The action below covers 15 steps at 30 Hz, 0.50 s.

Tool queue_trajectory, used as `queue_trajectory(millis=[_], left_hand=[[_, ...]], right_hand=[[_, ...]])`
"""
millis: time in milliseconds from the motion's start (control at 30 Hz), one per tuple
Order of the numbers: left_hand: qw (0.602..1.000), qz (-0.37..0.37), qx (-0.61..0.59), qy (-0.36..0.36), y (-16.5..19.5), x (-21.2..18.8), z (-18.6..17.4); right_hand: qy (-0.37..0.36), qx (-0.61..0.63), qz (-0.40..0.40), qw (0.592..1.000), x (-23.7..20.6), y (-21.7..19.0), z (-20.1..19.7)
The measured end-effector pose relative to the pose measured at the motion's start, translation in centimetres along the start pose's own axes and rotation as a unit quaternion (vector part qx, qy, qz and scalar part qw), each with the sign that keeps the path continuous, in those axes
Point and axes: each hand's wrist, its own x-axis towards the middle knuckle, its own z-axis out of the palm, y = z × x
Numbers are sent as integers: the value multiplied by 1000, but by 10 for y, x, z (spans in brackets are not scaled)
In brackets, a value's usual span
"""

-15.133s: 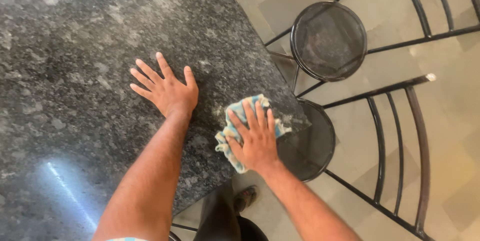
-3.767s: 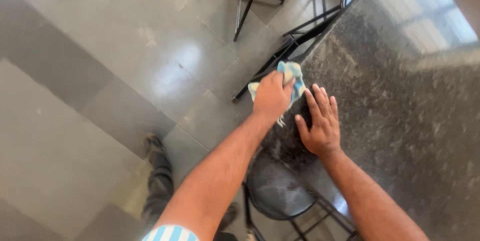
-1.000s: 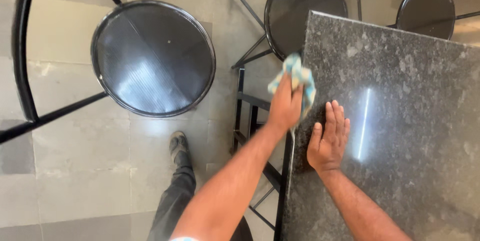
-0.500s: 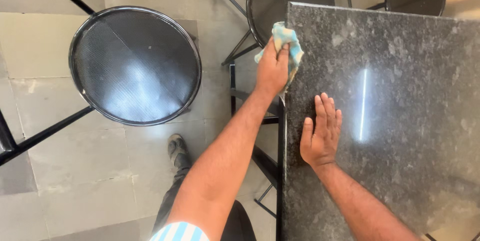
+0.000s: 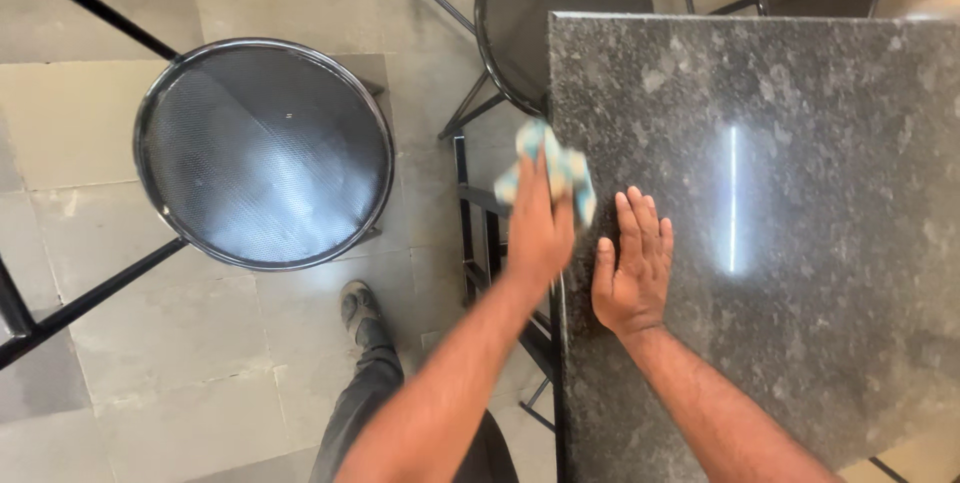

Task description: The person holds a checkered cleaning cloth and wipes the dark granite tabletops of tables in a seating area, moving between tables and wiping different sections of each surface by hand.

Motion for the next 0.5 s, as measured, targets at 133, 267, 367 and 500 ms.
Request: queue_trajectory(millis=[133,267,367,500], left_hand=[[996,61,58,40,-1,41,12],[978,138,156,-28,22,-27,-4],[975,133,163,-76,35,-72,-14],[973,181,144,-24,26,-34,-1]], right_hand=[[5,2,2,1000,-2,0,-3],[12,4,-4,1000,-1,-2,-9],[11,13,0,1000,-2,-1,-13],[12,11,3,1000,-5,3,-12]])
